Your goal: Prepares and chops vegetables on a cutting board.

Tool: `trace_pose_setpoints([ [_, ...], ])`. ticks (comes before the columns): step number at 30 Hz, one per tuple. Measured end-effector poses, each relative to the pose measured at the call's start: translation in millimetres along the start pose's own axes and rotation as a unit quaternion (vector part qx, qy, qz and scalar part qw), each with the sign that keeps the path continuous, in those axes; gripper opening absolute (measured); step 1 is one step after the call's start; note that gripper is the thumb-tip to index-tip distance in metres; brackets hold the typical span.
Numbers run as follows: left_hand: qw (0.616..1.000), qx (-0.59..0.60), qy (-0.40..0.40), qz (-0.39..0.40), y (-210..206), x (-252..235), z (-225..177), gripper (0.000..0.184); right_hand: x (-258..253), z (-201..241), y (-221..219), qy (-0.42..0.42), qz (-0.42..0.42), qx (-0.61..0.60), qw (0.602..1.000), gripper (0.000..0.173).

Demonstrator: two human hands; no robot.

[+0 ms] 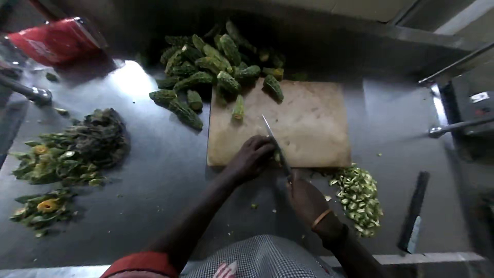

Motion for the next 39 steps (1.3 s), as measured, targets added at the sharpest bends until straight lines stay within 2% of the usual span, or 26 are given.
trace_pose_setpoints([
  [5,1.000,0.019,0.000,-0.007,7.2,-4.2,2.7,0.036,-7.6,15.0,6.6,-0.020,-0.004,-0.012,1.000,0.046],
  [11,0.998,0.049,0.010,-0.023,15.2,-6.1,2.2,0.035,12.3,31.4,27.6,-0.004,-0.006,-0.025,1.000,0.043],
  [14,1.000,0.025,0.006,-0.017,10.6,-1.0,2.8,0.034,18.6,28.5,22.5,-0.005,-0.014,-0.030,0.999,0.045],
  [17,0.999,-0.011,0.039,0.003,9.9,1.9,-5.0,0.038,6.1,28.8,4.1,-0.005,-0.023,-0.030,0.999,0.054],
  [21,0.999,-0.035,0.024,0.005,13.4,10.4,-14.1,0.040,-1.5,34.7,12.6,0.008,0.018,-0.071,0.997,0.057],
  [23,0.998,-0.053,0.032,0.006,16.5,15.4,-12.0,0.038,-7.2,19.2,21.5,0.029,0.058,-0.209,0.976,0.050],
  [25,0.998,-0.053,0.041,-0.007,17.2,25.0,-7.5,0.039,-11.6,-2.3,23.4,0.024,0.079,-0.318,0.944,0.052],
  [31,0.992,-0.044,0.094,-0.079,15.3,25.2,-3.1,0.029,7.9,-36.7,26.4,-0.019,-0.037,-0.253,0.967,0.053],
  [34,0.989,-0.027,0.099,-0.109,15.0,24.3,0.0,0.039,24.7,-49.4,13.6,0.001,-0.030,-0.237,0.971,0.051],
  [36,0.986,0.012,0.095,-0.134,13.6,28.1,-1.0,0.047,36.2,-58.3,-1.9,-0.017,-0.005,-0.228,0.973,0.051],
  [39,0.977,0.026,0.129,-0.168,17.1,25.7,-9.1,0.052,50.4,-67.8,-14.7,-0.009,-0.006,-0.266,0.964,0.049],
])
Point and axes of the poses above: each hand's wrist, its own x-axis away from the middle knuckle, its own y-axis out of the back of the hand, z = x × y, the point moved 4 cm from there along -x, towards the middle knuckle, and after that the axes turned 4 degrees about -x, right-handed, at the moved point
